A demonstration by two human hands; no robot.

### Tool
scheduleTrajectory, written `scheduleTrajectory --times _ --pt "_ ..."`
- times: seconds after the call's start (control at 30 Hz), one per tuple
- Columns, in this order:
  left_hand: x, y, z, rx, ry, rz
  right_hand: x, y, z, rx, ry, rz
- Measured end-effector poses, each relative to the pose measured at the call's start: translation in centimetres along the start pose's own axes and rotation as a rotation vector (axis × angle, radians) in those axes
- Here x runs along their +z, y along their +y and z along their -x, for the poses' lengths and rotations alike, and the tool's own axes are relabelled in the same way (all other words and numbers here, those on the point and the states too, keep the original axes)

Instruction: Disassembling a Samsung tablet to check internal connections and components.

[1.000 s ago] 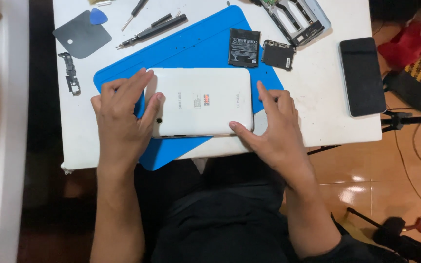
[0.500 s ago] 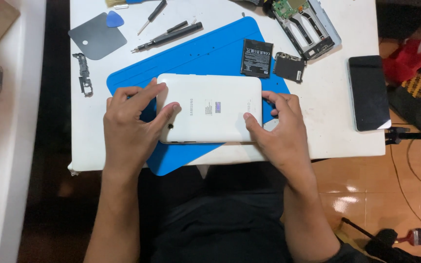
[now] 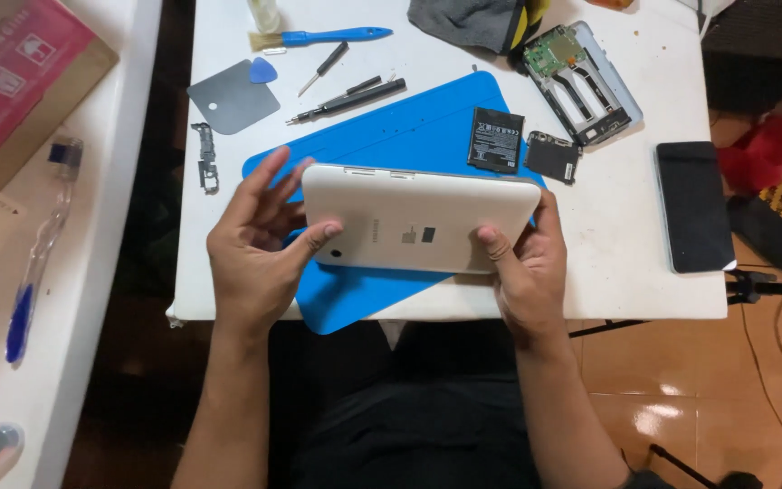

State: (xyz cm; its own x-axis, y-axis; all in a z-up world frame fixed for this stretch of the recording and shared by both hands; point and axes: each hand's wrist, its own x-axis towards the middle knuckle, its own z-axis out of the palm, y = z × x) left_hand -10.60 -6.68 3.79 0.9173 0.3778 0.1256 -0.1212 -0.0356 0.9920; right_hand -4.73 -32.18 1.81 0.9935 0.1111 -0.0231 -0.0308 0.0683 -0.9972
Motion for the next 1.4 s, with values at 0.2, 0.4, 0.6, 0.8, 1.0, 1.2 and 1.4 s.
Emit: scheduleTrajectory --times 0.2,0.4,0.6,0.8,1.0,1.2,1.4 --pt "-0.5 -2.3 0.2 0.114 -0.102 0.000 -1.9 2.9 -0.1 -0.157 -0.051 -0.099" --pt "-1.0 -3.1 0.7 0.204 -0.141 -0.005 -3.2 4.7 -0.1 -0.223 -0.048 -0.033" --pt "-1.1 -3.1 0.4 0.293 -0.191 -0.008 -2.5 3.1 0.9 -0.297 -0.025 0.005" --pt "0.0 -2.0 0.1 0.340 -0.263 0.101 0.3 -0.2 1.4 -0.371 -0.084 -0.110" --pt "0.6 -1.3 0.9 0.317 -0.272 0.183 -0.7 1.1 1.3 -0.497 -0.186 -0.095" --pt "0.4 -1.8 0.7 0.320 -0.295 0.194 -1.1 1.7 0.8 -0.549 -0.156 -0.097" --pt "0.3 -2.0 0.5 0.343 -0.293 0.163 -0.2 0.8 0.6 -0.582 -0.099 -0.080"
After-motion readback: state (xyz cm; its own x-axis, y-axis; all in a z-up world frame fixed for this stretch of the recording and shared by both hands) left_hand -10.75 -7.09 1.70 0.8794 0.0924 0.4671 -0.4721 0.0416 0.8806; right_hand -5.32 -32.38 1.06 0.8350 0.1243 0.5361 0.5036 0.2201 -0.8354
